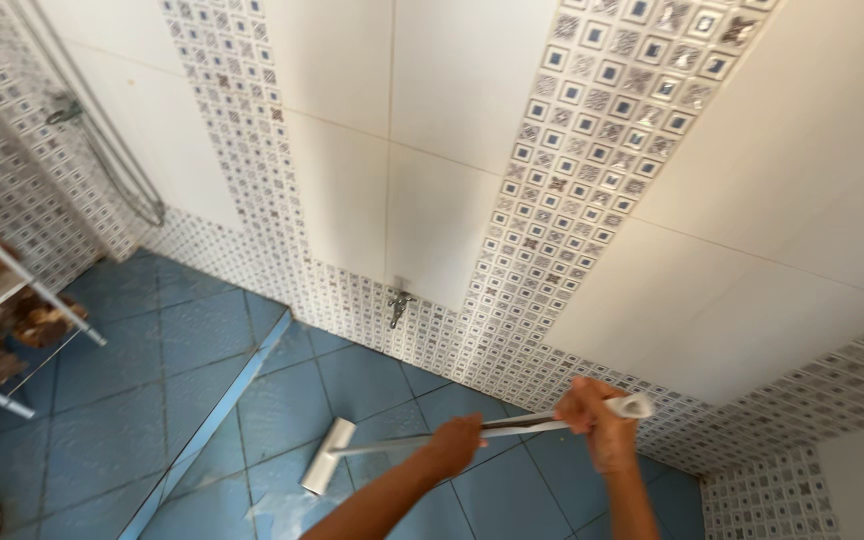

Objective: The person sprays liquid into a yellow bucket, adds water from a purple scoop, washes their hands in the bucket, and uses a squeegee to move water across the tiled floor of a bathroom.

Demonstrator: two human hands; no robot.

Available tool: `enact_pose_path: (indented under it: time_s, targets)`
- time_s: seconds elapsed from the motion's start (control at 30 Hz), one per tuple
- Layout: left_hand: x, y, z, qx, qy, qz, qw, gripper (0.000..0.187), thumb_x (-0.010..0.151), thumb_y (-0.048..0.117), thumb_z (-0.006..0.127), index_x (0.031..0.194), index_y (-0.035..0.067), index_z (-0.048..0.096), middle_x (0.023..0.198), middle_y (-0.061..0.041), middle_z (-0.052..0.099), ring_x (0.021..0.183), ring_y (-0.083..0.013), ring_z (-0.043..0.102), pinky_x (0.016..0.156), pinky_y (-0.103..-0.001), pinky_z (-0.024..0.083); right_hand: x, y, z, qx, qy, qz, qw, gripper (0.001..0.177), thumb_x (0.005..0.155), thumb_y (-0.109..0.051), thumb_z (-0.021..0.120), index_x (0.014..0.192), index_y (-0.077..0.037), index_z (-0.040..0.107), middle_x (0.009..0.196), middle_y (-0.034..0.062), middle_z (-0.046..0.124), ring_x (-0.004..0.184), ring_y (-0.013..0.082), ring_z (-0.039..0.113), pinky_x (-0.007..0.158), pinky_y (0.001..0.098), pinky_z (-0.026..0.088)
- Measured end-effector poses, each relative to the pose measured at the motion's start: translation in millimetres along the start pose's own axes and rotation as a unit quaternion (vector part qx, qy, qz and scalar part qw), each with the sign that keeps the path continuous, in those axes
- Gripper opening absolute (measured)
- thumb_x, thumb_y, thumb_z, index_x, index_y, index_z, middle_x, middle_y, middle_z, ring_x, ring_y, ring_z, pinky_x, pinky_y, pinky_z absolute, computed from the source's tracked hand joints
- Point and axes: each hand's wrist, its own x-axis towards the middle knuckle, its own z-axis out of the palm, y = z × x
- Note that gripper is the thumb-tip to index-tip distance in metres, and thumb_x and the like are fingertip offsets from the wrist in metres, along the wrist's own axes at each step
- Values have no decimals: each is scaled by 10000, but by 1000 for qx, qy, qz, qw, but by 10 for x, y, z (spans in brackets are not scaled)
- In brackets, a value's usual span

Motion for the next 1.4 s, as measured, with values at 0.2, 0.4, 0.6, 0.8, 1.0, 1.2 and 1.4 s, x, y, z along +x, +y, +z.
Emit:
enact_pose_path:
  time_s: [0.2,0.4,0.6,0.8,1.0,1.2,1.4]
  targets:
    - [-16,282,-175,15,-12,68,997,344,1069,335,565,1129,9,475,988,-247,670,949,-434,656,818,-532,525,-42,-255,57,40,67,-11,997,555,939,-270,675,482,-146,386,427,18,350,375,143,319,450,354,419]
    - [-258,-255,-341,-2,-25,27,999,288,1025,295,595,1153,56,496,1033,-219,681,984,-420,663,837,-540,517,-114,287,401,101,61,10,993,490,924,-206,683,504,-132,442,442,26,399,381,152,363,445,346,436]
    - [-773,-881,-558,7,-4,-83,996,203,995,238,613,1110,82,552,1074,-201,695,1026,-430,650,882,-526,506,-428,936,963,83,3,30,996,465,960,-202,675,550,-101,482,489,38,462,449,159,449,593,355,497]
    - [-1398,-1171,-868,52,31,-149,987,309,957,252,645,1164,62,516,1197,-194,642,1151,-394,598,970,-495,490,-728,1578,1555,71,-103,60,990,440,1007,-232,655,621,-64,525,554,52,532,542,169,556,809,378,578]
    - [-1404,-1040,-786,63,20,-177,982,320,1009,288,612,1180,47,490,1241,-189,612,1182,-391,572,989,-506,477,-721,1565,1510,23,-106,85,990,454,1019,-259,635,629,-38,567,573,72,587,560,174,608,876,406,638]
    - [-810,-507,-500,-14,3,-89,996,156,1009,106,467,1114,82,580,1067,-205,710,1038,-385,668,914,-501,523,-322,989,622,-65,-44,79,994,413,929,-300,657,618,-30,677,563,84,680,605,186,740,658,353,597]
    - [-54,382,-32,-70,-18,-8,997,166,1033,170,489,1150,66,545,1045,-209,694,1014,-393,667,893,-505,522,-187,8,-247,-55,88,83,991,408,903,-253,689,563,-51,592,500,93,586,428,196,536,512,378,488]
